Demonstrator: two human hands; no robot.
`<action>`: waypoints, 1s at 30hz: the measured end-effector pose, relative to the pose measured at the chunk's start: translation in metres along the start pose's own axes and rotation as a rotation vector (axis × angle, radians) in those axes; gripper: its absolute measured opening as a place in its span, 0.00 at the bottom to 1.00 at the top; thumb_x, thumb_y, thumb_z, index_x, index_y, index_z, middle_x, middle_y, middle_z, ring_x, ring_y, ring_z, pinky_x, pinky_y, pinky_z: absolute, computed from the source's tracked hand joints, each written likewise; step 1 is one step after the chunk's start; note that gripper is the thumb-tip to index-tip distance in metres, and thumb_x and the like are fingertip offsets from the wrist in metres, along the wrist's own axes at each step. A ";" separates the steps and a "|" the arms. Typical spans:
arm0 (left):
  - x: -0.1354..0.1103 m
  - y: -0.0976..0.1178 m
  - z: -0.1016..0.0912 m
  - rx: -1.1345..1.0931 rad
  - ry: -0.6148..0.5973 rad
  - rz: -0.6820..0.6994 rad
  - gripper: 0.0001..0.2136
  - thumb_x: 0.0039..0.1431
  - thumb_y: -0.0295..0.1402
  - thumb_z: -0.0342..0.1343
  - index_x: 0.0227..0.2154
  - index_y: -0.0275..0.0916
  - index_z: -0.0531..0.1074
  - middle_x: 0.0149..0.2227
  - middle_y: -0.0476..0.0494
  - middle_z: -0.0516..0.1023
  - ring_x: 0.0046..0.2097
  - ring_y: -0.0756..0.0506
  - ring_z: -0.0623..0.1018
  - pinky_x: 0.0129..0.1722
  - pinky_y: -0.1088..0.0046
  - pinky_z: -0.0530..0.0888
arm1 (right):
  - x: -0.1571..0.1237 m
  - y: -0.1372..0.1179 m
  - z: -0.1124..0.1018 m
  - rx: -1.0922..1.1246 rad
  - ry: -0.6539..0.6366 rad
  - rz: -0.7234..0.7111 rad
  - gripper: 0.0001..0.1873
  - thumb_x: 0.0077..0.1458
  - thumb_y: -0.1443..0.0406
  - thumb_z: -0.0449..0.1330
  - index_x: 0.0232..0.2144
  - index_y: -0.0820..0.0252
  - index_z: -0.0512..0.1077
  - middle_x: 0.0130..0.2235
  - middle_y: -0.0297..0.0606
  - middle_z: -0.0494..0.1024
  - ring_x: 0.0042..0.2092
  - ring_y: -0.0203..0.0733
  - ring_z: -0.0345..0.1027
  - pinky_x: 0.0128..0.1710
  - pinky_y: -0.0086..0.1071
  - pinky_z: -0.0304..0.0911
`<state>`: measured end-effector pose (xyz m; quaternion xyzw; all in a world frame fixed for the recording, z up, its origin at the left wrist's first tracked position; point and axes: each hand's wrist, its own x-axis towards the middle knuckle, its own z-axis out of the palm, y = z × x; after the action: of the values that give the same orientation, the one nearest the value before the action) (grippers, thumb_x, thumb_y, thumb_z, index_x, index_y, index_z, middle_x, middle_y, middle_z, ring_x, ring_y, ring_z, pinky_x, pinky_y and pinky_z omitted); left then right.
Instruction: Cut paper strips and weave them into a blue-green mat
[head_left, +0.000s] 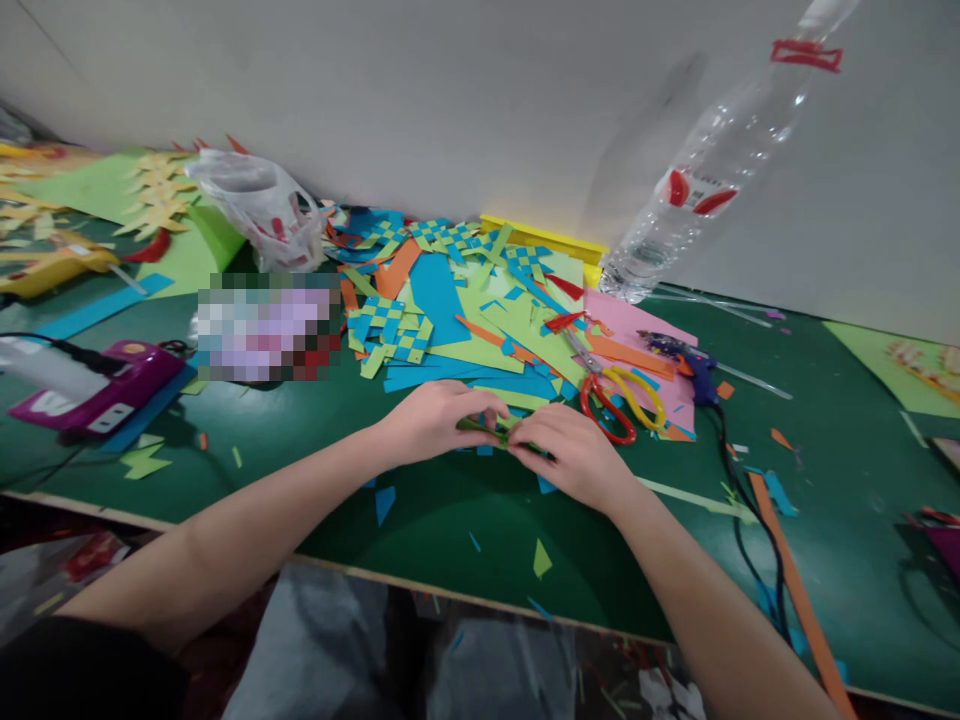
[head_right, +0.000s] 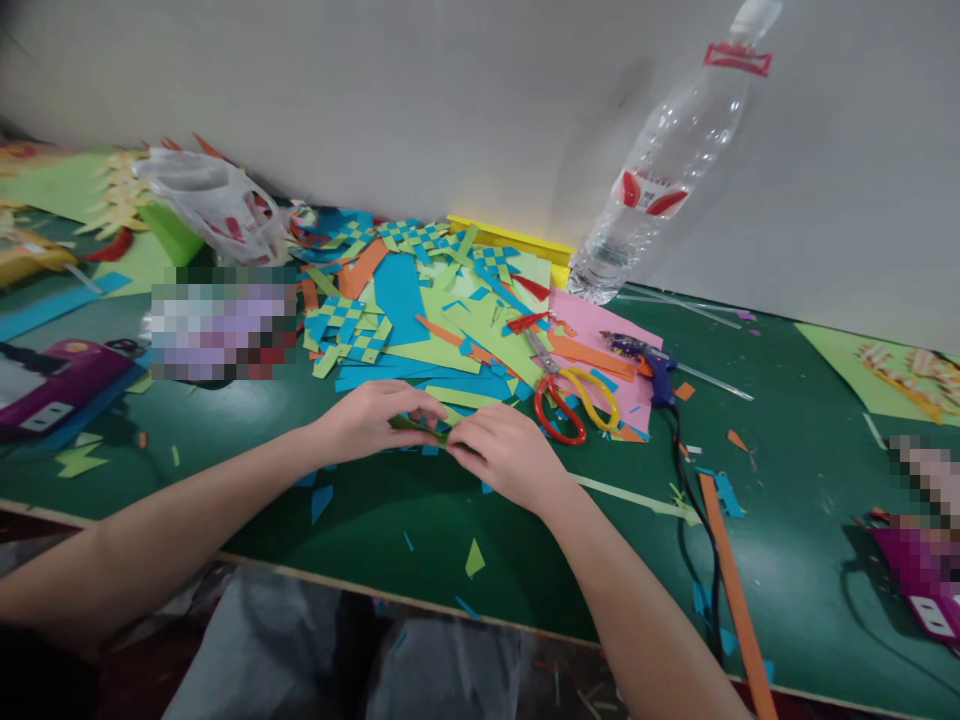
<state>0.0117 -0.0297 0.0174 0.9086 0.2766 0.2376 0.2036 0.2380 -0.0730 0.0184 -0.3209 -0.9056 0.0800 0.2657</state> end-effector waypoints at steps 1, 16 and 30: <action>0.000 -0.002 0.000 0.018 0.024 -0.035 0.11 0.56 0.35 0.61 0.42 0.41 0.73 0.34 0.49 0.80 0.36 0.49 0.78 0.36 0.77 0.72 | -0.001 0.001 0.000 -0.024 0.026 0.019 0.05 0.60 0.66 0.56 0.33 0.58 0.72 0.33 0.37 0.79 0.37 0.41 0.72 0.39 0.35 0.64; 0.007 -0.008 -0.011 -0.378 0.204 -0.447 0.10 0.53 0.38 0.63 0.31 0.37 0.75 0.24 0.49 0.78 0.27 0.49 0.78 0.32 0.75 0.73 | -0.005 0.008 -0.008 -0.087 0.220 0.303 0.07 0.58 0.64 0.56 0.41 0.58 0.69 0.32 0.37 0.76 0.35 0.42 0.71 0.38 0.36 0.66; 0.006 -0.003 -0.012 -0.458 0.115 -0.432 0.13 0.53 0.42 0.62 0.33 0.36 0.76 0.24 0.47 0.80 0.28 0.49 0.79 0.30 0.76 0.74 | -0.001 0.005 -0.011 0.336 0.116 0.573 0.10 0.57 0.58 0.58 0.33 0.57 0.76 0.35 0.36 0.82 0.35 0.42 0.75 0.32 0.32 0.69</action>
<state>0.0083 -0.0208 0.0269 0.7443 0.4137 0.2961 0.4326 0.2473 -0.0701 0.0262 -0.5183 -0.7359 0.2814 0.3327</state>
